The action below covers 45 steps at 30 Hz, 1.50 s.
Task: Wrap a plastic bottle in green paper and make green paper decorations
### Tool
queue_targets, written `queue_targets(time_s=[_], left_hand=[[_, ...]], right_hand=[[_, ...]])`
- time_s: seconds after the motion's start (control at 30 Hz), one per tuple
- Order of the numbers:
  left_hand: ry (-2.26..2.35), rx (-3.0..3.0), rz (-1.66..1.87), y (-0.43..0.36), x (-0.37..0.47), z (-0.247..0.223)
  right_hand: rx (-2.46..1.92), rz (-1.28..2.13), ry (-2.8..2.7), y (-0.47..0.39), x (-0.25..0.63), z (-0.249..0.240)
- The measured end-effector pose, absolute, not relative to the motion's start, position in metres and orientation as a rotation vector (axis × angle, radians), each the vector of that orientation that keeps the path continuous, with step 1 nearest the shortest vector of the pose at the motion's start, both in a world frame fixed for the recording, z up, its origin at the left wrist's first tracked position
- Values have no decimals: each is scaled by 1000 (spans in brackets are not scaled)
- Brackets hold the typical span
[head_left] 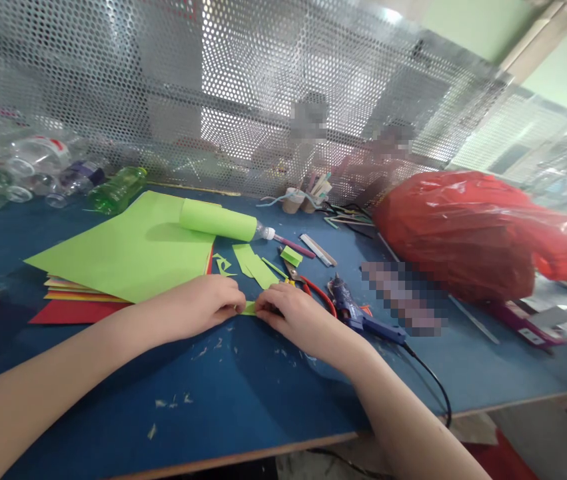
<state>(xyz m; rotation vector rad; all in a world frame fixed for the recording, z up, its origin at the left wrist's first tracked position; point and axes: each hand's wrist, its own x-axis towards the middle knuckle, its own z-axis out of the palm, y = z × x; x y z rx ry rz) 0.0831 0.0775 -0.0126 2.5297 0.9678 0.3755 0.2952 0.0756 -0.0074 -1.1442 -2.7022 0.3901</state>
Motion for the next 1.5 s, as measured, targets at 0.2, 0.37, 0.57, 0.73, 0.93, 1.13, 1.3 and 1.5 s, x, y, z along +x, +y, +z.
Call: queue_targets(time_s=[0.2,0.37,0.57,0.73,0.93,1.13,1.3,1.5], left_hand=[[976,2521,336,81,81,-11],[965,2523,382,81,81,-15],[988,2529,386,79,81,-13],[992,2588,361,76,83,-11],[975,2677,349,77,83,-14],[952,2661,363,80,82,-15],[987,2538,345,80,79,-11],[1003,2437,287,80,76,-1]], right_hand=[[-1140,409,-2705,77,295,-6],[-1088,416,-2713,76,296,-4],[-1013,411,-2691,77,300,-7],[-1037,368,-2673,79,298,-10],[-1099,342,-2696,79,295,-10],[-1184,347,-2714,76,294,-7],[-1196,339,-2706,76,293,-5],[-1185,357,-2698,76,293,-4]])
